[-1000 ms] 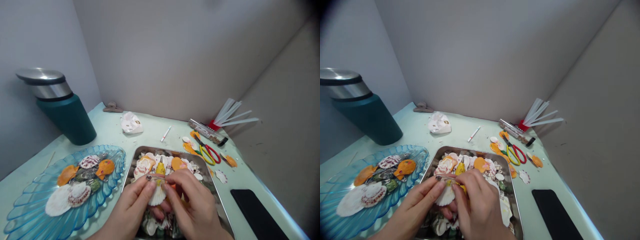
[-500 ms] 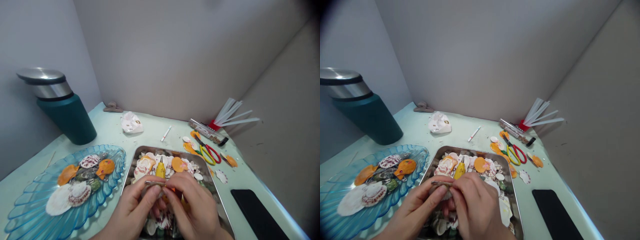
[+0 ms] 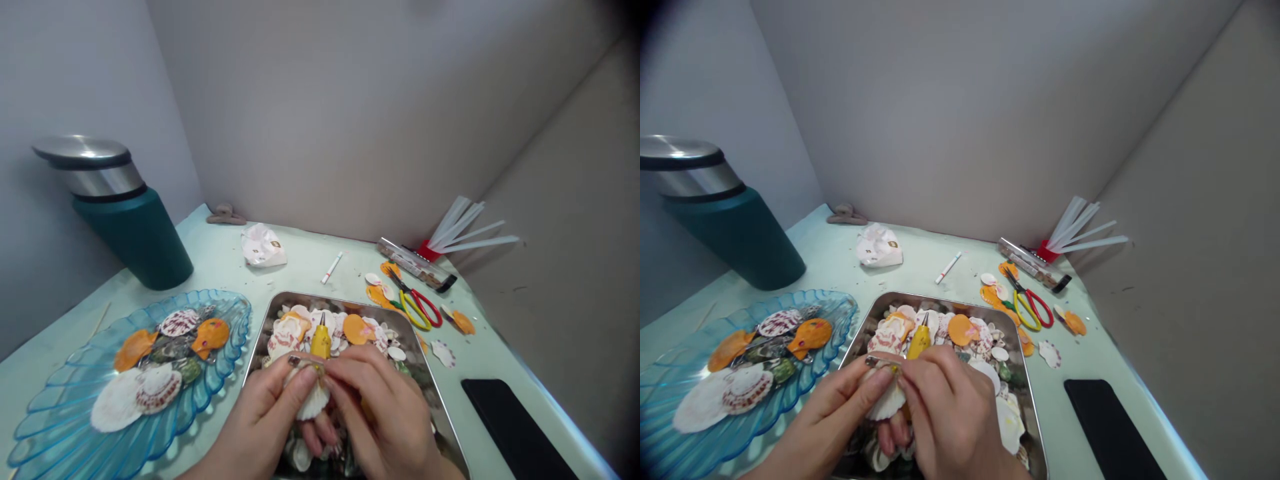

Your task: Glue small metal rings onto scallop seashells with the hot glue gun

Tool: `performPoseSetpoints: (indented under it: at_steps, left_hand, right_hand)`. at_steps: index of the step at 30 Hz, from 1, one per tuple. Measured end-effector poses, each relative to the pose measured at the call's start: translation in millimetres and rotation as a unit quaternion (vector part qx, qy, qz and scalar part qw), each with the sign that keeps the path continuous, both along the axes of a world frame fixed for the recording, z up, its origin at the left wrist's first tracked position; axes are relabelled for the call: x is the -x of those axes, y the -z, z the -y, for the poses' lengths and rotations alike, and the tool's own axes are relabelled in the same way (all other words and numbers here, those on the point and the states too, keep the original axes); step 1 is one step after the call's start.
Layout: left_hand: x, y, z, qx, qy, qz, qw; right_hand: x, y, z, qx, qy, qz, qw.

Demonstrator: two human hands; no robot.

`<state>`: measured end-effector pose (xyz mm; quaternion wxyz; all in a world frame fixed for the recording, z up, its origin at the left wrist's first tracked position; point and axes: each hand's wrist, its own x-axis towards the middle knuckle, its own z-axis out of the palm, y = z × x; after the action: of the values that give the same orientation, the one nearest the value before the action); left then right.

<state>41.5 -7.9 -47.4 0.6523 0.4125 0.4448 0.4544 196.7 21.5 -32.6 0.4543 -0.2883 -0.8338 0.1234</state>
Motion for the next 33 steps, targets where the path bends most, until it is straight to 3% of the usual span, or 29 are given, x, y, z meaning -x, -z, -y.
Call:
performPoseSetpoints:
  at_steps: [6,17,28,33]
  left_hand:
    - [0.6,0.8,0.2,-0.015,-0.003,-0.005,1.000]
    - [-2.3,-0.3,2.9,-0.038,-0.048,-0.001,0.998]
    - [-0.1,-0.3,2.1,-0.012,-0.046,-0.016,0.999]
    - [1.0,-0.4,-0.7,-0.006,-0.062,0.036,0.997]
  right_hand:
    - [-0.7,2.5,1.4,0.010,0.007,-0.014,1.000]
    - [-1.6,3.6,1.4,-0.048,0.042,0.019,0.998]
    - [2.1,1.5,1.3,-0.053,0.034,0.021,0.998]
    - [-1.6,1.3,-0.5,-0.011,0.058,0.017,0.998]
